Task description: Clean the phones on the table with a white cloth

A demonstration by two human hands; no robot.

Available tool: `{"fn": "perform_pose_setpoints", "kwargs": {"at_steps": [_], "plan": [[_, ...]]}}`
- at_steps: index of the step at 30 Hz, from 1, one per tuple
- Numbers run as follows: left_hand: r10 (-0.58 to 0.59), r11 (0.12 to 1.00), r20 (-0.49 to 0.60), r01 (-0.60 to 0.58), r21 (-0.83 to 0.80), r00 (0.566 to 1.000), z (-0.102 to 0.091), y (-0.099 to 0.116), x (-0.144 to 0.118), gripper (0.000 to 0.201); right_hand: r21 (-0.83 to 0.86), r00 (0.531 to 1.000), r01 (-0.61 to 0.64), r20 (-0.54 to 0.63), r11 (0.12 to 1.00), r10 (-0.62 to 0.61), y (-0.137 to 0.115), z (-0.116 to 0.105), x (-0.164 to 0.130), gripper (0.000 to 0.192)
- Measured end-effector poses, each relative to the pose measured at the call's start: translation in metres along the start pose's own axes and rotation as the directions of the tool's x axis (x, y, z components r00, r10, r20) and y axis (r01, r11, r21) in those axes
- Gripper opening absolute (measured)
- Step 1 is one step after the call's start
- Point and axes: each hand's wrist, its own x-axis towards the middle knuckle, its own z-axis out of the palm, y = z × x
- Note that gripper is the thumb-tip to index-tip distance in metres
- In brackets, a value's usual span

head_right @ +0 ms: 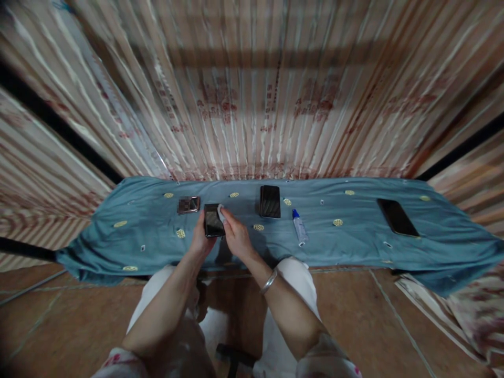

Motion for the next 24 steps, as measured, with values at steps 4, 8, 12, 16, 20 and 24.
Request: {"fn": "perform_pose_setpoints", "kwargs": {"at_steps": [4, 8, 12, 16, 20, 24], "plan": [[0.002, 0.999, -0.126, -0.009, -0.054, 0.992, 0.001, 0.003, 0.006, 0.031, -0.055, 0.997, 0.055, 0.055, 0.997, -0.052, -0.005, 0.003, -0.004, 0.043], [0.052, 0.998, -0.18, -0.06, -0.035, 0.982, -0.003, 0.005, 0.013, 0.03, -0.119, 0.991, 0.106, 0.091, 0.987, -0.096, -0.011, -0.001, -0.011, 0.045], [0.059, 0.998, -0.21, -0.064, -0.017, 0.976, -0.007, 0.006, 0.019, 0.028, -0.125, 0.984, 0.133, 0.137, 0.983, -0.116, -0.013, -0.009, -0.018, 0.05], [0.041, 0.999, -0.168, -0.044, -0.017, 0.985, -0.007, 0.006, 0.021, 0.025, -0.108, 0.988, 0.1, 0.13, 0.989, -0.086, -0.013, -0.017, -0.017, 0.046], [0.046, 0.998, -0.14, -0.051, -0.03, 0.989, -0.006, 0.002, 0.022, 0.024, -0.176, 0.991, 0.121, 0.078, 0.977, -0.109, -0.017, -0.022, -0.014, 0.033], [0.111, 0.994, -0.081, -0.111, 0.005, 0.991, -0.01, -0.006, 0.023, 0.025, -0.284, 0.974, 0.227, 0.073, 0.932, -0.215, -0.024, -0.019, -0.016, 0.03]]}}
